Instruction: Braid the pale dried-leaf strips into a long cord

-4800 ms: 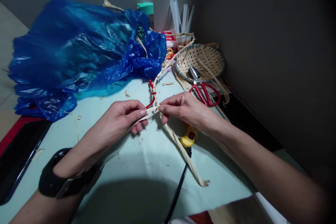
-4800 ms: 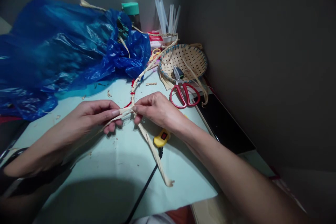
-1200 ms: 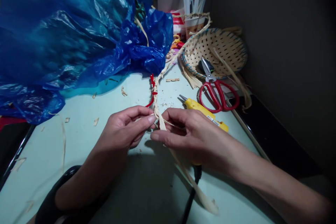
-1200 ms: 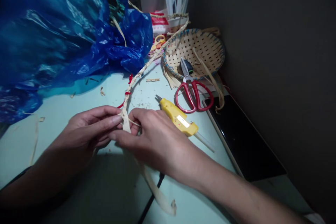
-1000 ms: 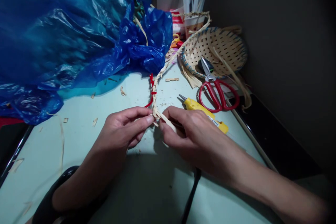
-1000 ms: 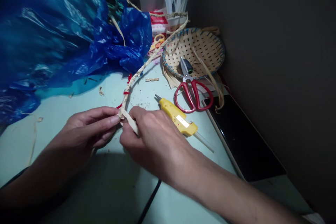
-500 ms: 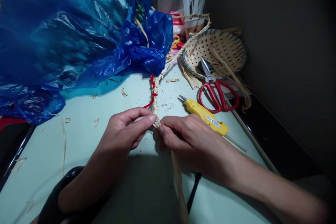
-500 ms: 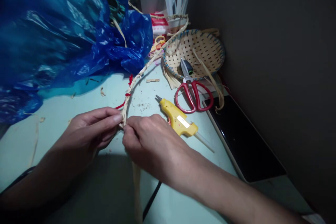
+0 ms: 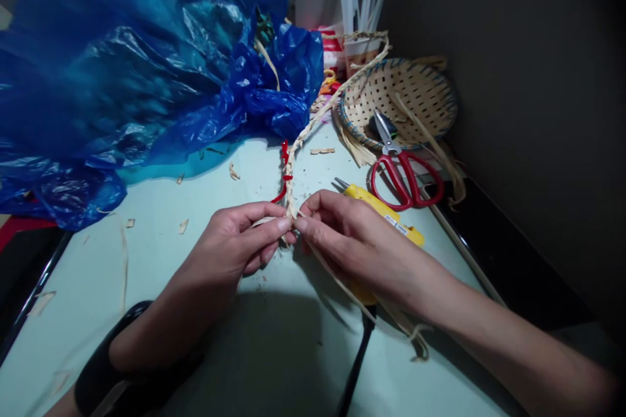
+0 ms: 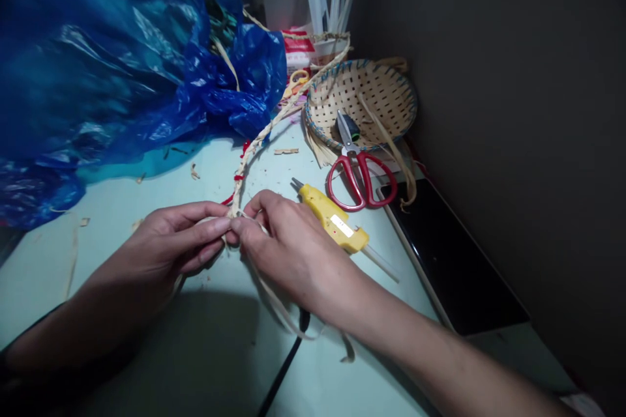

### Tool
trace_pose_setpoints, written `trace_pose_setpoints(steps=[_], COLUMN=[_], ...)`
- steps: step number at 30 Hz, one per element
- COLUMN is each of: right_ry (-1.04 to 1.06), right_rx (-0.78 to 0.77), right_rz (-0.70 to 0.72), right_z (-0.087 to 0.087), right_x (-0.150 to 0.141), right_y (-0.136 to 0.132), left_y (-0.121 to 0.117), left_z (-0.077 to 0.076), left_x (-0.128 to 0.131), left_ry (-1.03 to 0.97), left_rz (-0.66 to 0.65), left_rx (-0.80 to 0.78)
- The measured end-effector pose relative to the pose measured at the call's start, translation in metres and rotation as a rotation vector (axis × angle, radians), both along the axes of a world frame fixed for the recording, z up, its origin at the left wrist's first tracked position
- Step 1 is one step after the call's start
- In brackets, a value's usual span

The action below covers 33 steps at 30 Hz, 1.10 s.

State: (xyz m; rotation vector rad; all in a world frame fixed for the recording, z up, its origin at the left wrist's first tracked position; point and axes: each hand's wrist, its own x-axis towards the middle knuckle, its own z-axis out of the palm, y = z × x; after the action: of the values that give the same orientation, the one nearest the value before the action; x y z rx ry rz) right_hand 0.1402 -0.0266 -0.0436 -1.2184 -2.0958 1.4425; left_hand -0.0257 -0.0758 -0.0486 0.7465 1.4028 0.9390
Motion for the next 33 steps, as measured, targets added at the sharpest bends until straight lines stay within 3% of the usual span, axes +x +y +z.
trace_pose_setpoints(steps=[11, 13, 20, 28, 33], right_ry=[0.281, 0.234, 0.003, 0.029, 0.030], right_rx=[-0.376, -0.337, 0.054, 0.255, 0.220], right_rz=[-0.051, -0.020, -0.045, -0.092, -0.129], right_z=[-0.008, -0.008, 0.001, -0.002, 0.000], right_x=[-0.003, -0.003, -0.003, -0.004, -0.005], right_y=[-0.006, -0.007, -0.003, -0.007, -0.009], left_y=[0.002, 0.002, 0.000, 0.000, 0.000], left_z=[-0.003, -0.001, 0.000, 0.000, 0.001], left_x=[0.004, 0.005, 0.003, 0.000, 0.002], left_ry=[0.103, 0.130, 0.116, 0.082, 0.140], left_rz=[-0.028, -0.038, 0.027, 0.013, 0.030], left_rx=[0.075, 0.083, 0.069, 0.033, 0.064])
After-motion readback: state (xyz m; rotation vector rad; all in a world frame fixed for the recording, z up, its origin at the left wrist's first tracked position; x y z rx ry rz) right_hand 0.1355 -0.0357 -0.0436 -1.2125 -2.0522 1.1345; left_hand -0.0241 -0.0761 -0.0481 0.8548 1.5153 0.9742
